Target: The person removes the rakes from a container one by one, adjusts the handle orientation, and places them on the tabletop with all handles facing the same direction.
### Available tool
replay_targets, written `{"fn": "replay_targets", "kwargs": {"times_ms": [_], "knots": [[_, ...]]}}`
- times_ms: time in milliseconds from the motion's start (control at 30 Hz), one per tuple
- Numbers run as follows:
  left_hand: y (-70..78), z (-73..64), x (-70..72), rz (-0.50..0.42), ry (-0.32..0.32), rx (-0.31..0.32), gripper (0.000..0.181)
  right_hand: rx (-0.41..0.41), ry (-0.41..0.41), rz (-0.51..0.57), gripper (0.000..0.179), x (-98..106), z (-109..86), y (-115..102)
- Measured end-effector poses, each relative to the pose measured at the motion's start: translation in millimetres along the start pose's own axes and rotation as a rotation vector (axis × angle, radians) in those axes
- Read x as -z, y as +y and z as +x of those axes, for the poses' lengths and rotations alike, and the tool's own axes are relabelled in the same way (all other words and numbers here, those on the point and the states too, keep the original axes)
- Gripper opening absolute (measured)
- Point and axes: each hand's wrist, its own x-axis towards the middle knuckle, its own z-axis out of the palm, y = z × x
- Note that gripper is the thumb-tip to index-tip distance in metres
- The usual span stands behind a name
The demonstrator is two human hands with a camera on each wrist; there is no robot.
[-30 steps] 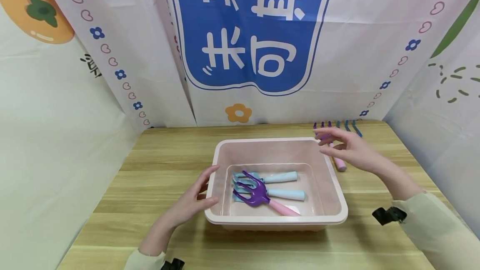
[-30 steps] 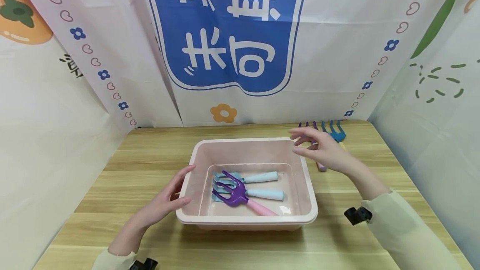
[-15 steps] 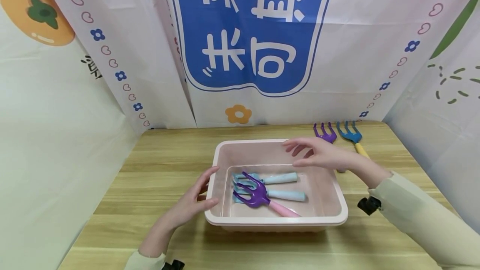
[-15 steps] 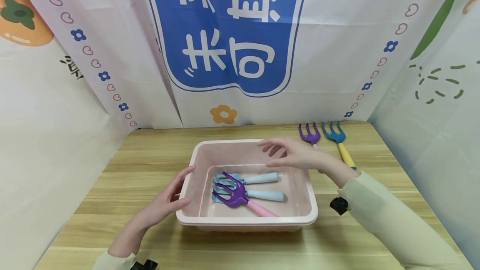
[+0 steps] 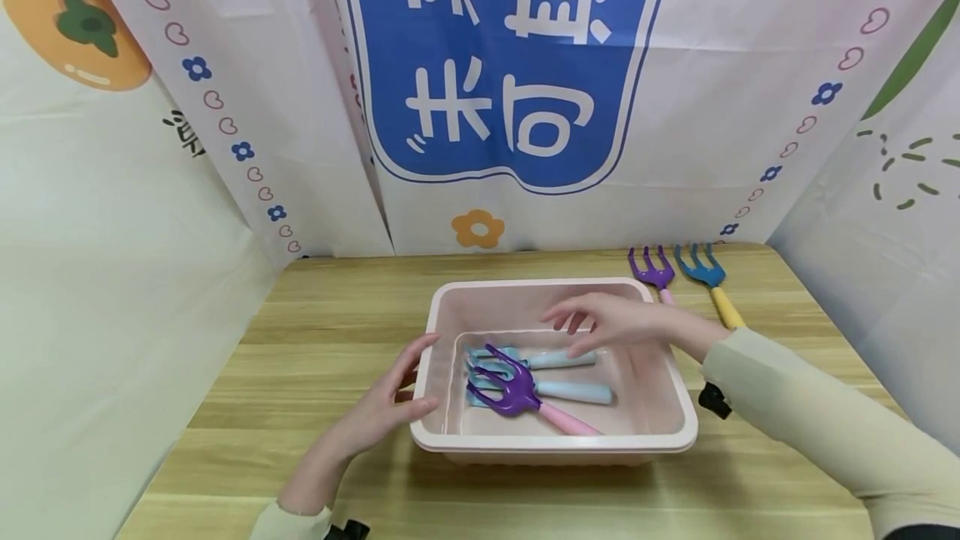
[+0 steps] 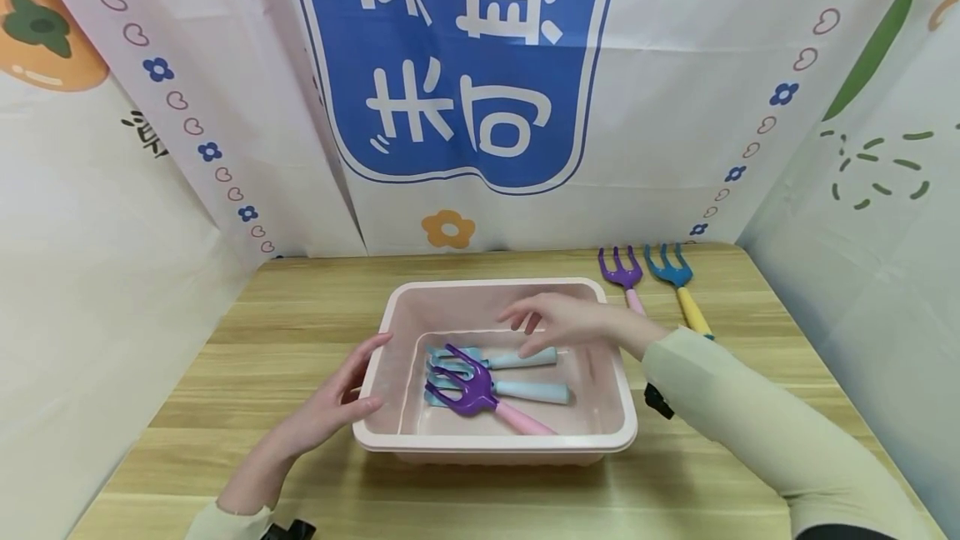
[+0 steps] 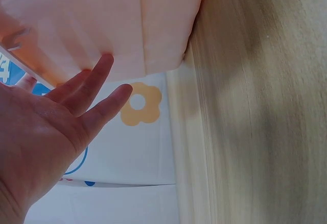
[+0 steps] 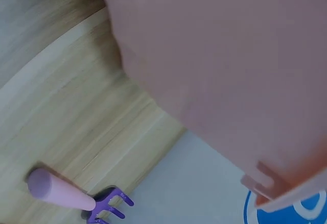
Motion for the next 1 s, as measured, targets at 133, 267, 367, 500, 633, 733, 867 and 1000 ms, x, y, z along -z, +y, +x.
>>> {"fn": "replay_targets", "kwargs": {"times_ms": [133, 267, 367, 500, 633, 733, 867, 1000], "knots": [[-0.4, -0.1, 0.3, 0.002, -0.001, 0.001, 0.074, -0.028, -0.067, -0.019, 0.055, -3.1, 7.0, 3.9], [-0.4, -0.1, 0.2, 0.003, 0.0, 0.007, 0.074, -0.033, -0.11, -0.066, 0.051, -6.5, 11.8, 9.6], [-0.5, 0.2, -0.1, -0.002, 0.004, 0.012, 0.074, -0.032, -0.14, -0.114, 0.049, -8.5, 15.0, 14.2], [-1.0, 0.6, -0.6, -0.001, 0.003, 0.016, 0.074, -0.026, -0.181, -0.161, 0.05, -10.8, 18.1, 16.5], [-1.3, 0.2, -0.6, 0.0, 0.001, 0.016, 0.075, -0.051, -0.21, -0.157, 0.05, -15.5, 21.1, 13.0], [-1.6, 0.3, -0.4, -0.003, 0.001, 0.012, 0.075, -0.098, -0.255, -0.15, 0.05, -20.9, 22.2, 10.7], [-1.4, 0.3, -0.2, -0.004, 0.0, 0.005, 0.075, -0.147, -0.298, -0.156, 0.053, -27.6, 22.7, 10.7], [-1.1, 0.7, 0.1, -0.006, 0.001, 0.003, 0.075, -0.106, -0.252, -0.221, 0.053, -30.0, 23.6, 13.0]]}}
